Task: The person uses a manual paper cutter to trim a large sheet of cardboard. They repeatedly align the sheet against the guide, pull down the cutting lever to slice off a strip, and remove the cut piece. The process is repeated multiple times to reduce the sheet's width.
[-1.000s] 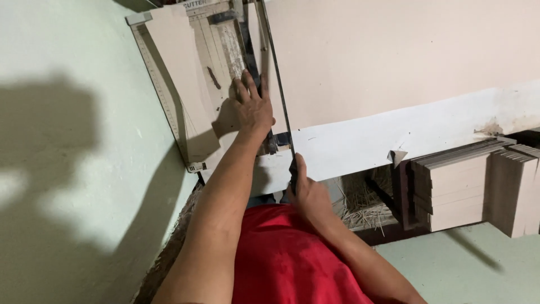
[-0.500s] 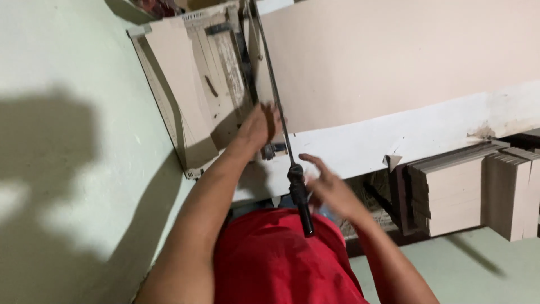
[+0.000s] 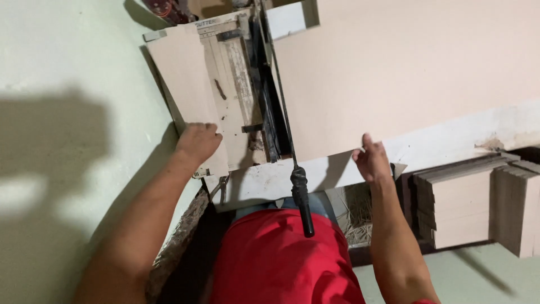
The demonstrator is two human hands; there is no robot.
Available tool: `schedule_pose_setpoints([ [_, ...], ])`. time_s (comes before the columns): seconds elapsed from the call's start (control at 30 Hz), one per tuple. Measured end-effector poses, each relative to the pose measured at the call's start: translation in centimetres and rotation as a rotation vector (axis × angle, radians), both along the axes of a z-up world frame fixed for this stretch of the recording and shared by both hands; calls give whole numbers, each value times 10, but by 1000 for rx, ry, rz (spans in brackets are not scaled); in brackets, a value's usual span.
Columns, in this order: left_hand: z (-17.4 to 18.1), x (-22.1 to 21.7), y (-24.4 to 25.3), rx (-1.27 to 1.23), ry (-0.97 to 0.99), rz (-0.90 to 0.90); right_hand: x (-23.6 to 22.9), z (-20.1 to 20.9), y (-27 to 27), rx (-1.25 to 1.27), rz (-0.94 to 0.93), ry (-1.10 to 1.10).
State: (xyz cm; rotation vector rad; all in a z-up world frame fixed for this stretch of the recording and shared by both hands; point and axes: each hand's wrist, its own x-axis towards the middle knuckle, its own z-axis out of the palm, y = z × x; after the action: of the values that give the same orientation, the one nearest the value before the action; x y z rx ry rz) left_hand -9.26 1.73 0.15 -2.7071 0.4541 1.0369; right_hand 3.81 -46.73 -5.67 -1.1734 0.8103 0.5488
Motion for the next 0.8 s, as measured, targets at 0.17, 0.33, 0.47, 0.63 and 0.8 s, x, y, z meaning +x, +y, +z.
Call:
schedule_pose_setpoints([
  [0.17,59,23,-7,-88,-102,-141,-5,22,56,-81,173,37],
  [0.33,10,40,-37,-282,-314,-15,2,16,56,-124,250,25],
  [0.47,40,100,-102,-364,-152,556,8,42,70,-243,369,67],
  [0.63,5,120,-133,-189,30,718,0,62,80,-559,953,29],
  [0.8,-38,113,-133,-124,46,696,-42,257,174,-686,1489,65],
])
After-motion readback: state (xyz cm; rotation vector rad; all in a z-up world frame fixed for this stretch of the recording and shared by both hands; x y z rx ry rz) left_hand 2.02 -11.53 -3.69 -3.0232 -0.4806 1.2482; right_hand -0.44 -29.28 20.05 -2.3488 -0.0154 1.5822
